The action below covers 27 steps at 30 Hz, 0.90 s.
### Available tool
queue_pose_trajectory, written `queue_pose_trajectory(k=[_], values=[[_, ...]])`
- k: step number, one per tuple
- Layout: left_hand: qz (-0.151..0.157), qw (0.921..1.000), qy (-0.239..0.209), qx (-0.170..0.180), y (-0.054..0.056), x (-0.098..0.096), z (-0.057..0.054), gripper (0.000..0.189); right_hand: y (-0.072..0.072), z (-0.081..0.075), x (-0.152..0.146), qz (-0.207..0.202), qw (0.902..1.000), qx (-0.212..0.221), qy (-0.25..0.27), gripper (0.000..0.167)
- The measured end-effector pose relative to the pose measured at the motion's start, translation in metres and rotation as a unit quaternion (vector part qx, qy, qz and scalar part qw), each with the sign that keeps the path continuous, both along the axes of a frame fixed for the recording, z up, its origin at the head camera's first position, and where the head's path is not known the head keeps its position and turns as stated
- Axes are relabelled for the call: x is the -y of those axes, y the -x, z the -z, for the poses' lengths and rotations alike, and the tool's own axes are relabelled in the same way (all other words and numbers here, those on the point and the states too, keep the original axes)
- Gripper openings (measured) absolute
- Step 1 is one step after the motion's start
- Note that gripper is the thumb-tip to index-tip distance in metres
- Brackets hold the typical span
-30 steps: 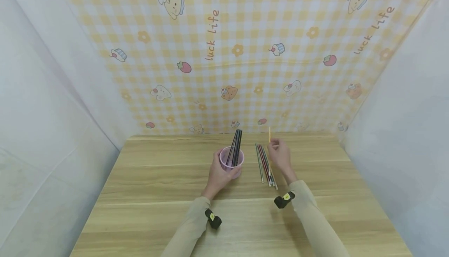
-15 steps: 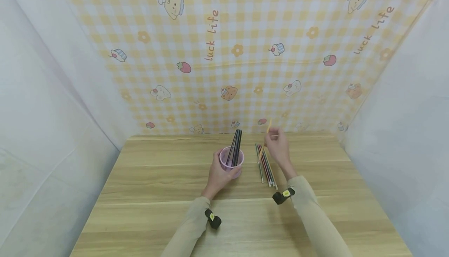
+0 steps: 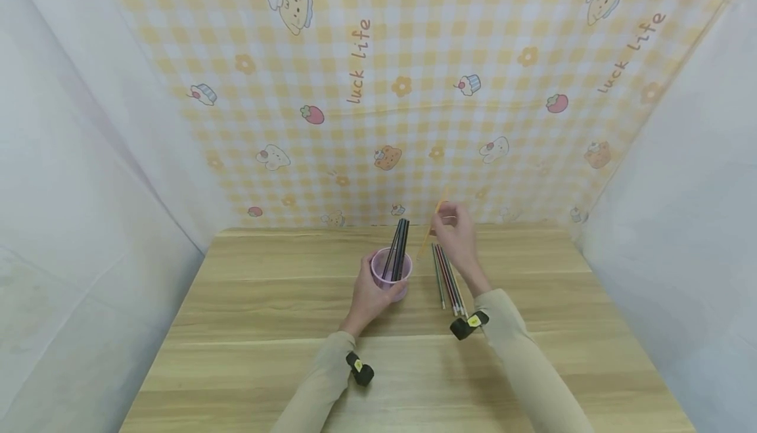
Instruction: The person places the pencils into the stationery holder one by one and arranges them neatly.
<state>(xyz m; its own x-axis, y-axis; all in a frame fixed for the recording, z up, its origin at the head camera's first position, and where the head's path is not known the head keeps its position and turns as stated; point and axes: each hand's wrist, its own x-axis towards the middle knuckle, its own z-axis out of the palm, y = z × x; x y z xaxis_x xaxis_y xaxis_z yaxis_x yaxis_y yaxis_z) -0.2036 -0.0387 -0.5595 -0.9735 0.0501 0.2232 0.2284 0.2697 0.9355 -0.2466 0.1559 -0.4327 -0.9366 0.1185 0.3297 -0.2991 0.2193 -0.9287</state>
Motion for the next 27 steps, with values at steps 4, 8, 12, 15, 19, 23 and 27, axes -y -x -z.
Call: queue_pose_trajectory(k=[4,8,12,15,19,23,27], values=[[0.006,1.0000,-0.003,0.003,0.000,-0.001,0.001,0.095,-0.001,0.000,0.007,-0.023,0.9997,-0.008,-0.004,0.024],[0.005,1.0000,-0.004,-0.001,0.001,-0.001,0.003,0.095,-0.009,-0.009,0.015,-0.056,0.9975,-0.024,-0.036,0.025],[0.003,0.9999,-0.007,-0.008,0.002,-0.001,0.005,0.095,-0.012,-0.007,0.022,-0.066,0.9950,-0.032,-0.067,0.027],[0.003,0.9999,-0.008,-0.007,0.003,-0.001,0.005,0.095,-0.004,0.010,0.025,-0.059,0.9945,-0.030,-0.081,0.026],[0.002,1.0000,-0.006,-0.004,0.003,-0.001,0.004,0.095,0.005,0.034,0.025,-0.064,0.9937,-0.027,-0.088,0.023],[-0.002,1.0000,-0.005,-0.008,0.003,-0.001,0.005,0.094,0.006,0.042,0.027,-0.079,0.9934,-0.013,-0.082,0.024],[-0.002,0.9999,-0.005,-0.008,0.003,0.000,0.004,0.096,0.005,0.046,0.029,-0.068,0.9922,0.001,-0.104,0.025]])
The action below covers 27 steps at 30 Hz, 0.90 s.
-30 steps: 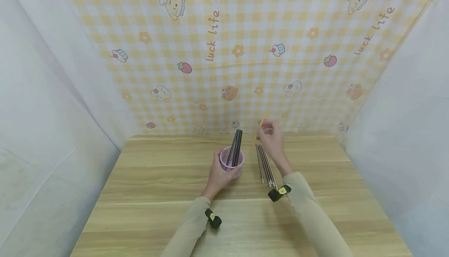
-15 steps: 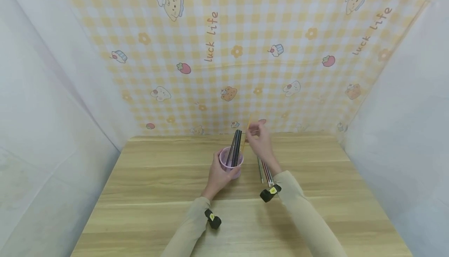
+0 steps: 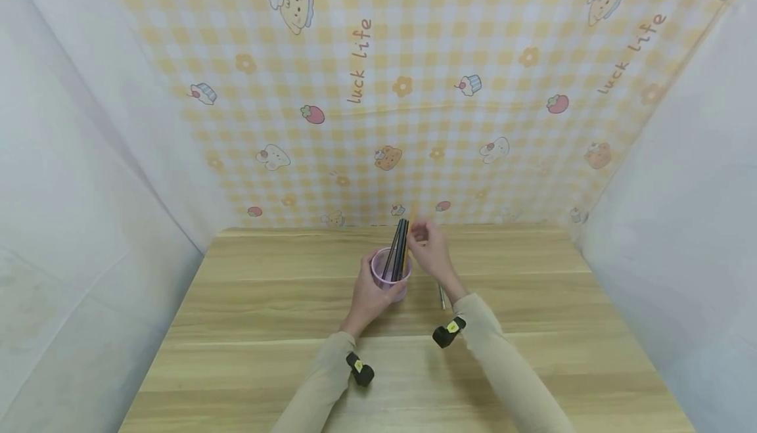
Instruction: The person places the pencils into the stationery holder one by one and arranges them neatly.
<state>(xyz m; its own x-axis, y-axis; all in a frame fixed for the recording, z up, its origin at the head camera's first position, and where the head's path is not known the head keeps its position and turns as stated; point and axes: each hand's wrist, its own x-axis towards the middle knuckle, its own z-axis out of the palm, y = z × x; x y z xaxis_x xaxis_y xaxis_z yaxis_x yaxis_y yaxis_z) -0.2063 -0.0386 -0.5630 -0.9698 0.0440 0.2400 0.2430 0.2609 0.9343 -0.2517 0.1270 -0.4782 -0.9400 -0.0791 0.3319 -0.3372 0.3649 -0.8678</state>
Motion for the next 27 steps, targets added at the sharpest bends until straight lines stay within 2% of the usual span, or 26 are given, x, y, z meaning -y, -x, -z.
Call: queue_pose_trajectory(k=[5,15,20,27], values=[[0.003,1.0000,-0.004,0.001,-0.001,0.000,-0.001,0.096,0.000,0.006,0.001,0.009,0.9999,0.006,-0.013,0.024],[0.001,1.0000,-0.001,-0.008,0.000,0.000,0.000,0.096,0.000,0.014,-0.003,0.002,0.9991,0.034,-0.023,0.026],[0.001,1.0000,-0.003,0.003,0.000,-0.001,-0.001,0.095,0.003,0.015,-0.011,0.011,0.9974,0.055,-0.045,0.029],[0.002,1.0000,-0.006,-0.001,0.000,-0.001,0.001,0.094,0.006,0.015,-0.026,0.023,0.9935,0.095,-0.058,0.033]])
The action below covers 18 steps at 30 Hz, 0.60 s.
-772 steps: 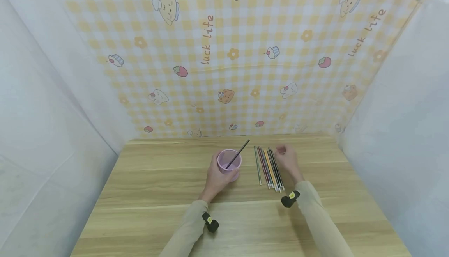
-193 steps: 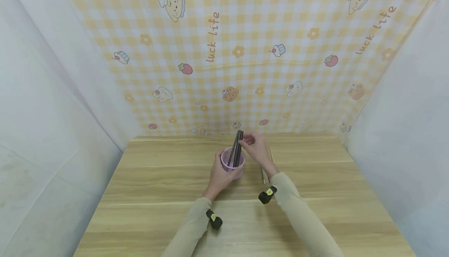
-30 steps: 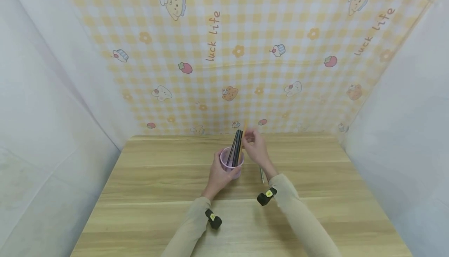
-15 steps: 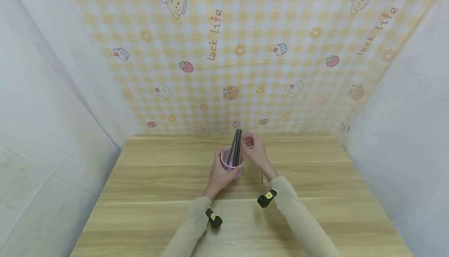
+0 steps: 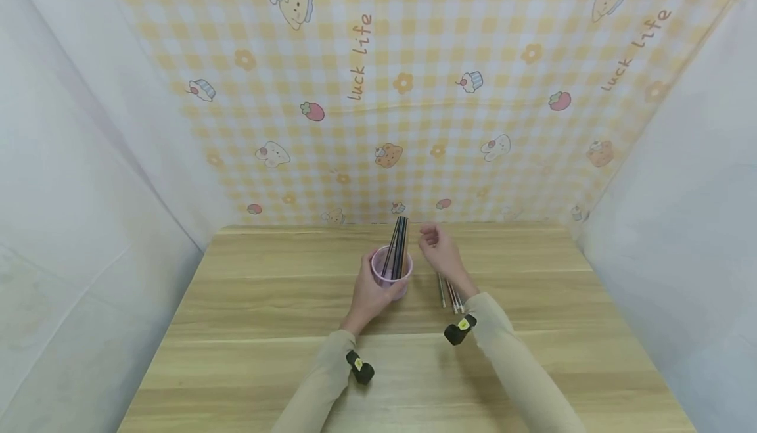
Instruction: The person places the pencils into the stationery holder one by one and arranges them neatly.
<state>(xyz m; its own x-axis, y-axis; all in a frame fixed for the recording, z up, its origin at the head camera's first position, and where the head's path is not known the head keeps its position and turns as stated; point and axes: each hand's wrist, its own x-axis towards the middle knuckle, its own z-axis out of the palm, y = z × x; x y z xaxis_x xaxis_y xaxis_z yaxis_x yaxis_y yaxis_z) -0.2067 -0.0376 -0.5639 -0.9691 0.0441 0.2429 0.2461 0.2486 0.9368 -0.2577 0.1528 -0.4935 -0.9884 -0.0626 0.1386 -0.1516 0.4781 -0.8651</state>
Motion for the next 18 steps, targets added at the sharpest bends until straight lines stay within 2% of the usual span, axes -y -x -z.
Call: queue_pose_trajectory(k=[13,18], values=[[0.002,1.0000,-0.002,0.008,0.000,0.000,0.001,0.094,0.005,0.012,-0.035,0.017,0.9998,0.007,-0.010,0.031],[-0.001,0.9999,-0.005,0.012,0.001,0.000,0.002,0.092,0.006,0.018,-0.048,0.021,0.9992,0.024,-0.022,0.033]])
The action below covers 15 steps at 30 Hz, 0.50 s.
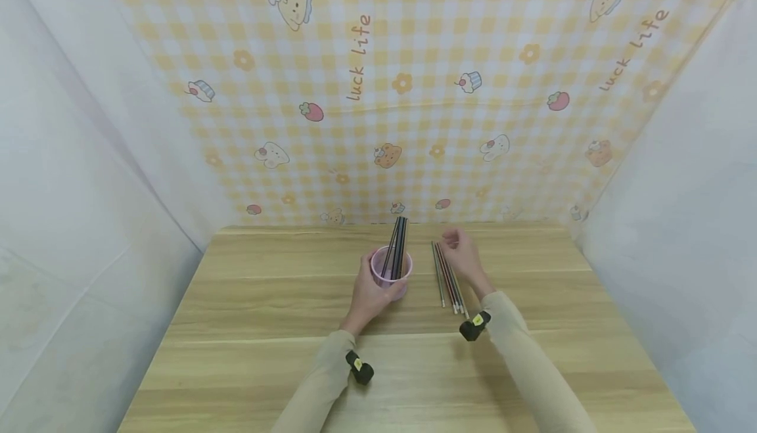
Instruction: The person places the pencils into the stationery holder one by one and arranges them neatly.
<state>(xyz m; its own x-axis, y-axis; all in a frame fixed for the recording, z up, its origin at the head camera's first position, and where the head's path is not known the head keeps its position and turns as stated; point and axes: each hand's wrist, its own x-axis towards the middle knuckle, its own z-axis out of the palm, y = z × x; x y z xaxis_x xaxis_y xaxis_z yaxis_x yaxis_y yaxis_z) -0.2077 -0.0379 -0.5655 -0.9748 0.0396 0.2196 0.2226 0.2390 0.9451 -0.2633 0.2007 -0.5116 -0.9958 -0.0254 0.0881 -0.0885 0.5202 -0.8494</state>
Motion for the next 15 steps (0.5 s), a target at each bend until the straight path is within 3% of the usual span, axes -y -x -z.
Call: queue_pose_trajectory(k=[15], values=[[0.001,0.9999,0.010,0.002,-0.002,0.000,-0.004,0.095,-0.003,0.017,-0.022,0.022,0.9982,0.048,-0.027,0.038]])
